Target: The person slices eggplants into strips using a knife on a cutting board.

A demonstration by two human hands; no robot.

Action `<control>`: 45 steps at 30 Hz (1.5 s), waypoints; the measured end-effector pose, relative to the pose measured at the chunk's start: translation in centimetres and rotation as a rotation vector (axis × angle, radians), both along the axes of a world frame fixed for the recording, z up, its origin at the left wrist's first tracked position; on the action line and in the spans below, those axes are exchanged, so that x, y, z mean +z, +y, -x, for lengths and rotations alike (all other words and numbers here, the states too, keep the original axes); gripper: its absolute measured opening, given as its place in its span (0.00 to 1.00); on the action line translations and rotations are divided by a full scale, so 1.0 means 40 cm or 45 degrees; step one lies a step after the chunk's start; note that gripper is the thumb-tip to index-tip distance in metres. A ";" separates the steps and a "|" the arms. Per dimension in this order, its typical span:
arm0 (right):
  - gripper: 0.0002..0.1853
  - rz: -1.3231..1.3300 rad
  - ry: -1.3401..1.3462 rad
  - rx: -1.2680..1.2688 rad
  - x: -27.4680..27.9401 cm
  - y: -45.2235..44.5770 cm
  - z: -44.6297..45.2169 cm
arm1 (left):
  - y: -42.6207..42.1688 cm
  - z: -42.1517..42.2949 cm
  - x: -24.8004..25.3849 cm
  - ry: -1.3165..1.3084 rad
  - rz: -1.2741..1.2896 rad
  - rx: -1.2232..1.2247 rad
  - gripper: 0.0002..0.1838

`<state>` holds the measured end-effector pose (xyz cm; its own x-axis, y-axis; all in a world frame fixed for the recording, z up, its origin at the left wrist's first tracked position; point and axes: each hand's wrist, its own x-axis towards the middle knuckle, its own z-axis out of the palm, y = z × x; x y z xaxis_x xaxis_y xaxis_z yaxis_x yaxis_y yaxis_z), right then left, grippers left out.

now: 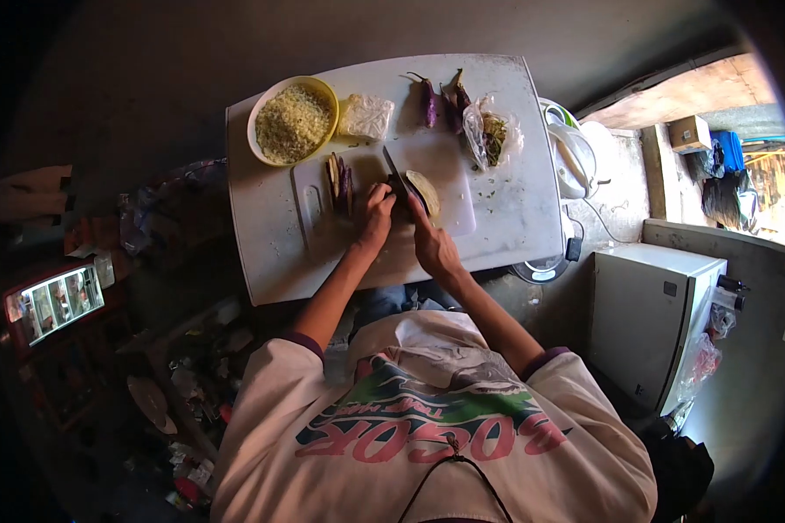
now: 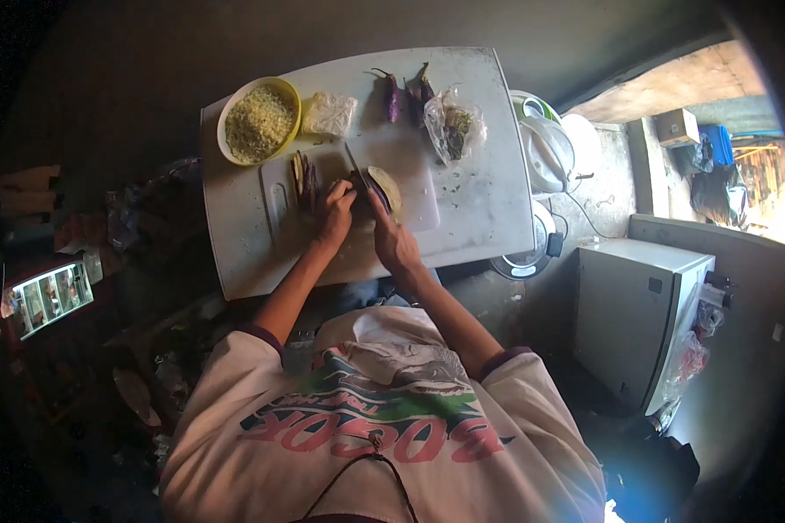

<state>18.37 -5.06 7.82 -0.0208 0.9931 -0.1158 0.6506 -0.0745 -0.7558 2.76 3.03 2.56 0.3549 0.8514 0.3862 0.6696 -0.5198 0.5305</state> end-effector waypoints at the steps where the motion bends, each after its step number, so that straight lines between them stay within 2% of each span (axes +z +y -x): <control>1: 0.35 -0.089 0.050 -0.007 -0.006 0.001 0.005 | -0.010 0.002 0.000 0.019 0.048 0.016 0.07; 6: 0.35 0.047 0.072 0.010 0.010 -0.042 -0.004 | 0.008 0.002 -0.048 0.012 0.031 0.060 0.10; 8: 0.35 0.079 0.078 0.009 0.009 -0.080 -0.006 | 0.000 -0.003 -0.040 0.055 0.157 0.090 0.12; 13: 0.35 0.230 -0.067 0.029 0.034 -0.092 -0.003 | -0.001 0.008 -0.062 0.027 0.104 0.067 0.12; 17: 0.35 0.122 -0.027 -0.022 -0.012 -0.042 0.010 | 0.005 0.002 -0.074 -0.060 0.132 0.093 0.11; 18: 0.35 -0.005 -0.024 -0.018 -0.013 -0.034 0.020 | 0.005 0.009 -0.066 -0.055 0.127 0.094 0.11; 20: 0.34 -0.137 -0.030 -0.018 -0.009 -0.024 0.022 | 0.003 0.002 -0.050 0.066 0.057 0.063 0.10; 22: 0.34 0.136 0.010 -0.046 0.002 -0.026 0.012 | 0.008 -0.002 -0.048 0.045 0.076 0.066 0.09; 23: 0.34 0.141 0.011 -0.057 0.004 -0.041 0.012 | 0.001 0.001 -0.048 0.038 0.105 0.066 0.09; 25: 0.35 -0.058 0.061 -0.035 0.005 -0.063 0.010 | -0.002 -0.005 -0.053 0.035 0.131 0.115 0.09; 27: 0.36 0.049 0.067 -0.019 0.021 -0.123 -0.012 | 0.003 -0.010 -0.039 0.030 0.155 0.170 0.08; 29: 0.37 0.168 0.074 0.006 0.020 -0.146 -0.017 | -0.007 -0.010 -0.012 -0.124 0.105 0.049 0.16; 35: 0.38 0.074 -0.022 -0.023 -0.023 -0.049 0.010 | 0.005 -0.002 -0.055 -0.082 0.080 0.021 0.19; 36: 0.38 -0.010 -0.021 -0.042 -0.030 -0.042 0.020 | 0.000 -0.005 -0.069 -0.084 0.085 0.013 0.19; 38: 0.38 -0.109 -0.022 -0.059 -0.028 -0.046 0.024 | 0.011 -0.008 -0.087 -0.102 0.057 0.077 0.10; 41: 0.36 0.157 -0.088 -0.041 -0.025 -0.114 0.013 | -0.003 -0.008 -0.032 -0.022 0.166 0.091 0.13; 45: 0.37 0.146 -0.120 -0.032 0.040 -0.156 0.004 | 0.002 -0.003 -0.045 -0.117 0.133 0.044 0.18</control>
